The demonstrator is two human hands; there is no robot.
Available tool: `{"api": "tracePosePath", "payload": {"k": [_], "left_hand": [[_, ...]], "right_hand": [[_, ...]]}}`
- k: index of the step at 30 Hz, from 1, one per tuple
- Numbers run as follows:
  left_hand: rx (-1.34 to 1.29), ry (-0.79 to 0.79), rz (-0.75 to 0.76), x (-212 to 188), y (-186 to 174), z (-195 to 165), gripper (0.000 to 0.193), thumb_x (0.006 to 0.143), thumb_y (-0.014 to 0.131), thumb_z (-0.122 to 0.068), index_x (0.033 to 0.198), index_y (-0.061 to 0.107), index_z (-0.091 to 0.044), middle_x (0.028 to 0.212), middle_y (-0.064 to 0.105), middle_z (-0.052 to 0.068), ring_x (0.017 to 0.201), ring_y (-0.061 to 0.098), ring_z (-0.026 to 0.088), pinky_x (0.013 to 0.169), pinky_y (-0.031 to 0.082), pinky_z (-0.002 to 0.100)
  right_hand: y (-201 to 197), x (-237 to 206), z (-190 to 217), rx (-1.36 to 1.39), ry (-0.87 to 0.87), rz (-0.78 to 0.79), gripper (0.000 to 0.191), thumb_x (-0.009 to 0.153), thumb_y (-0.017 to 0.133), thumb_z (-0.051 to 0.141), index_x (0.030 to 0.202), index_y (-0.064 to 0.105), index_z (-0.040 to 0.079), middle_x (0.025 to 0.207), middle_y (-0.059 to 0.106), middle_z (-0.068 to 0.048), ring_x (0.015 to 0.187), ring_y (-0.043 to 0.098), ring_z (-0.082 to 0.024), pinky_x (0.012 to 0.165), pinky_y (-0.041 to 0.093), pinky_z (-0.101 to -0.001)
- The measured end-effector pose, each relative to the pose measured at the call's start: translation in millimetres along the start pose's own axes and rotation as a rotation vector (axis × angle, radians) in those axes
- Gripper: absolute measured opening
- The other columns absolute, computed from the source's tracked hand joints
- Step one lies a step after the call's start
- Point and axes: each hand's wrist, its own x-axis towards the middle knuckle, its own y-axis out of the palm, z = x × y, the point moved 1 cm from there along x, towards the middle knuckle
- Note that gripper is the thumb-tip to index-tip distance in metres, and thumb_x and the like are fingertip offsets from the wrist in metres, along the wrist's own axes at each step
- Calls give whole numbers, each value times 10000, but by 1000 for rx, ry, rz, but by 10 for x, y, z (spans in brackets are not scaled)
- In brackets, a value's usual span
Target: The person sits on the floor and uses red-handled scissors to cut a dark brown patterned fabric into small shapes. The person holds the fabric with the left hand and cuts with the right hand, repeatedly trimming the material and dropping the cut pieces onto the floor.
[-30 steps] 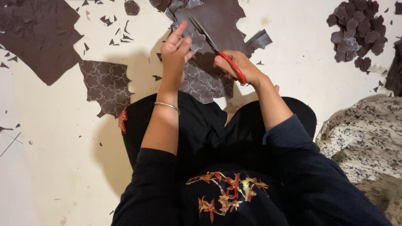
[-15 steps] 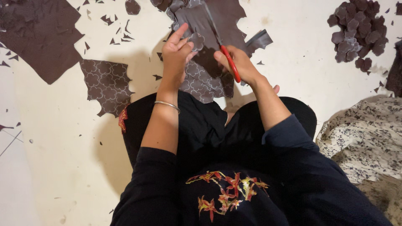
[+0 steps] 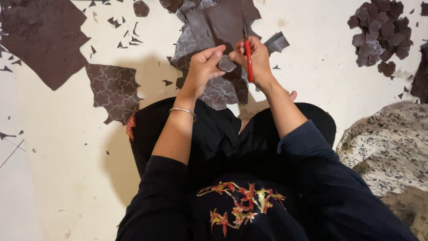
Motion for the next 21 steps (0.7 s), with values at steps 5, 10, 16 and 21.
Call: {"api": "tracePosePath", "payload": {"k": [5,10,16,21], "left_hand": [[57,-14,-55,-10,-12,-60,393,1001,633,-312,1205,722,12,1011,735,31,835,698,72,793,593,237],[113,138,27,4,15,16,293,918,766,-177,1135,735,18,932,744,40,774,650,72,713,538,205],[180,58,-232,101,-202,206,224,881,749,-74,1067,721,46,875,755,83,685,711,106,629,605,238],[64,98,-409,485,-341,-9,177,811,756,-4,967,682,39,828,729,95,615,692,143,526,606,295]], "right_hand": [[-31,53,-96,91,45,-111,294,872,843,8,1018,591,49,840,574,40,759,553,-48,702,504,-202],[-10,59,-119,105,6,-130,303,893,854,33,1027,583,52,863,562,35,772,535,-40,704,478,-196],[16,65,-25,250,152,-211,308,912,827,202,997,561,72,790,603,-11,631,556,-77,572,455,-223],[21,67,122,277,199,-180,354,920,795,343,1012,595,65,801,635,-16,641,593,-75,591,517,-224]]}}
